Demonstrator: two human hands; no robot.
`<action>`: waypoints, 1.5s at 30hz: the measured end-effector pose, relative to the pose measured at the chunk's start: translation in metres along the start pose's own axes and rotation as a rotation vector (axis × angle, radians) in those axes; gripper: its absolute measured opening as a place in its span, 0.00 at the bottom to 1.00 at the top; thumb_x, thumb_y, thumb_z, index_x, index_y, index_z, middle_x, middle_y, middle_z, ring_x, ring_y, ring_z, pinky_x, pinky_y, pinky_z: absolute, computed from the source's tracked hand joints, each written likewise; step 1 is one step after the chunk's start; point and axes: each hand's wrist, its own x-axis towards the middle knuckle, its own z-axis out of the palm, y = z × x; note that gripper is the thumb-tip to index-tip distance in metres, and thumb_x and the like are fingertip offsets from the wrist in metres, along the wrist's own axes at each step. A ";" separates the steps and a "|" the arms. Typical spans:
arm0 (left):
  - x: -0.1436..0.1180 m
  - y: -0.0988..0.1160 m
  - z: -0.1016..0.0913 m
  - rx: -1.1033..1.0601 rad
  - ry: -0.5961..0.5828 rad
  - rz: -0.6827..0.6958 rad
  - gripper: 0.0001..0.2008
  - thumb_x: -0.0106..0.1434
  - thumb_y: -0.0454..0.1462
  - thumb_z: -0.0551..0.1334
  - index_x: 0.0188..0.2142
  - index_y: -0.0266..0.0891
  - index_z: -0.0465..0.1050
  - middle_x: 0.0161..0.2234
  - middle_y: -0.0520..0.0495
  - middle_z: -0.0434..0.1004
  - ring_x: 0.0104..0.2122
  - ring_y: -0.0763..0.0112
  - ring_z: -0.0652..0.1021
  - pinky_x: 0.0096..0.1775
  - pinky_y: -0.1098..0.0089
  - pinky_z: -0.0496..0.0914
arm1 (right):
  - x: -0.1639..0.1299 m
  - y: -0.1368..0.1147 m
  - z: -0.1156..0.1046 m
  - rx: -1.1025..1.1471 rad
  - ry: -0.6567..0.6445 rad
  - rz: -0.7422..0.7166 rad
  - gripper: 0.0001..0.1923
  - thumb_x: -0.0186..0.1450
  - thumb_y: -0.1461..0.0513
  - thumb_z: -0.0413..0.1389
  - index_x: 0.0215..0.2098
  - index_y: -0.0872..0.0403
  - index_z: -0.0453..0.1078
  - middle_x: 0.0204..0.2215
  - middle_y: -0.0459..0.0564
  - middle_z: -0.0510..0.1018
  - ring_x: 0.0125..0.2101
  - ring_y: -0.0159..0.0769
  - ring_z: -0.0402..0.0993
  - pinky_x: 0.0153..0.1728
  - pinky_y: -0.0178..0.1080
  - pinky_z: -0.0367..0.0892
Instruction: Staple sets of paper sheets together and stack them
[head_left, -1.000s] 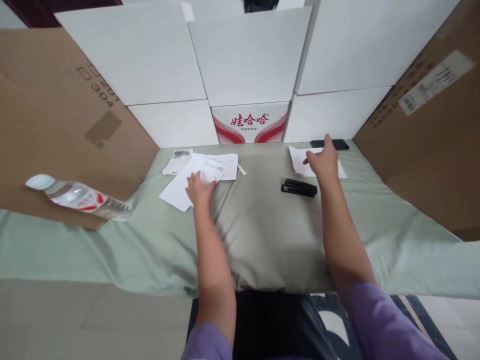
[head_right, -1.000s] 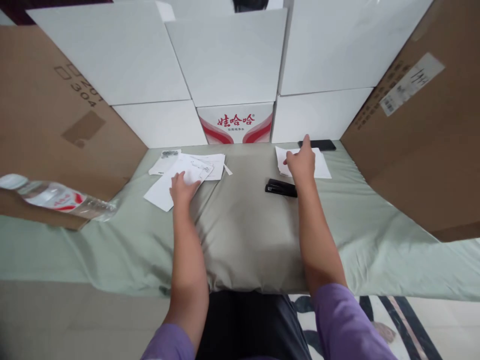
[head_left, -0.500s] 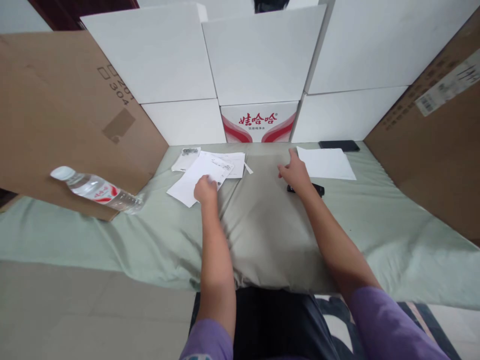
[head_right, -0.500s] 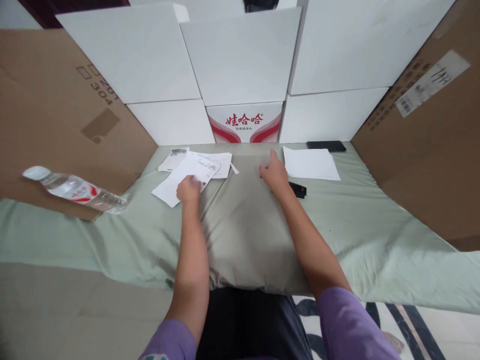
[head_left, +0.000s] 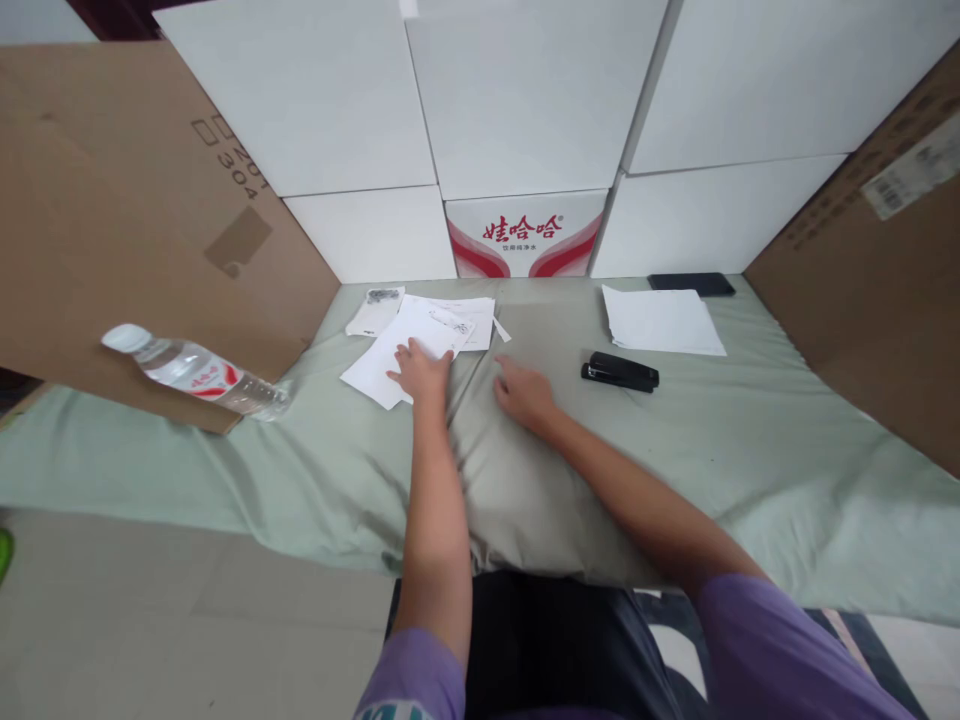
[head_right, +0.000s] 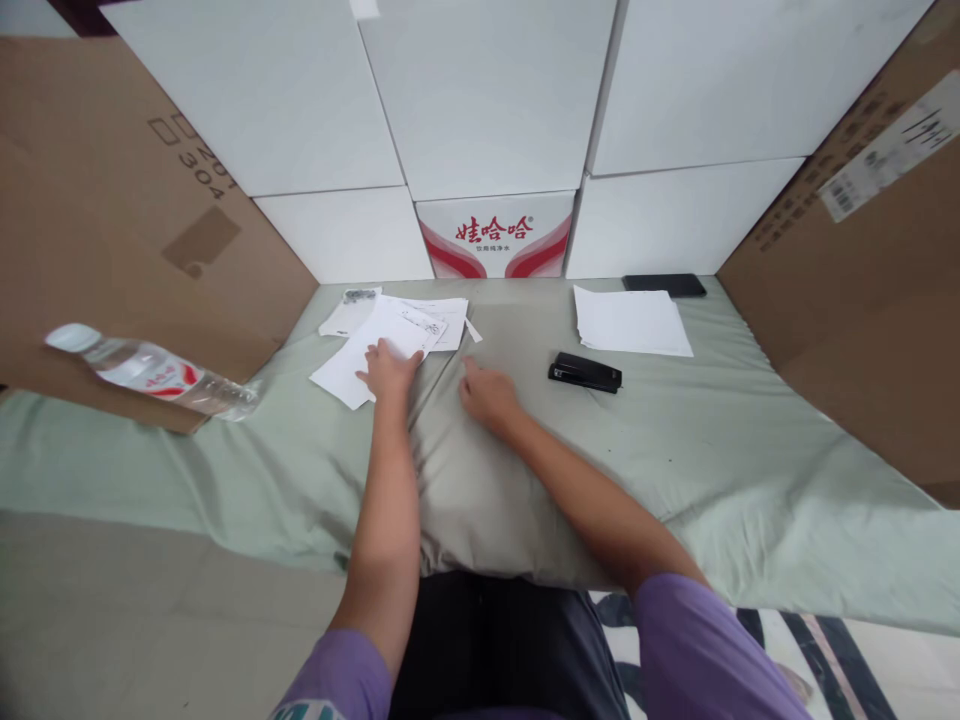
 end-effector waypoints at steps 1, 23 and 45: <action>-0.001 0.000 0.000 -0.002 0.007 0.006 0.43 0.58 0.51 0.65 0.68 0.34 0.56 0.70 0.25 0.54 0.70 0.43 0.56 0.63 0.39 0.53 | -0.001 -0.001 0.002 -0.010 -0.002 -0.009 0.28 0.71 0.57 0.44 0.68 0.54 0.59 0.41 0.62 0.82 0.40 0.51 0.79 0.41 0.46 0.67; -0.056 0.069 -0.006 -0.590 -0.020 0.457 0.11 0.65 0.43 0.62 0.35 0.40 0.79 0.23 0.52 0.73 0.26 0.70 0.73 0.34 0.70 0.66 | 0.022 0.009 0.009 1.164 -0.040 -0.336 0.38 0.59 0.52 0.64 0.65 0.49 0.60 0.59 0.57 0.74 0.48 0.43 0.76 0.43 0.42 0.73; -0.025 0.039 -0.015 -1.208 -0.077 0.222 0.16 0.64 0.48 0.61 0.27 0.42 0.63 0.17 0.59 0.54 0.17 0.77 0.60 0.23 0.74 0.58 | 0.035 0.024 0.036 1.364 0.193 0.018 0.14 0.60 0.51 0.61 0.31 0.52 0.66 0.23 0.44 0.72 0.21 0.32 0.66 0.21 0.38 0.65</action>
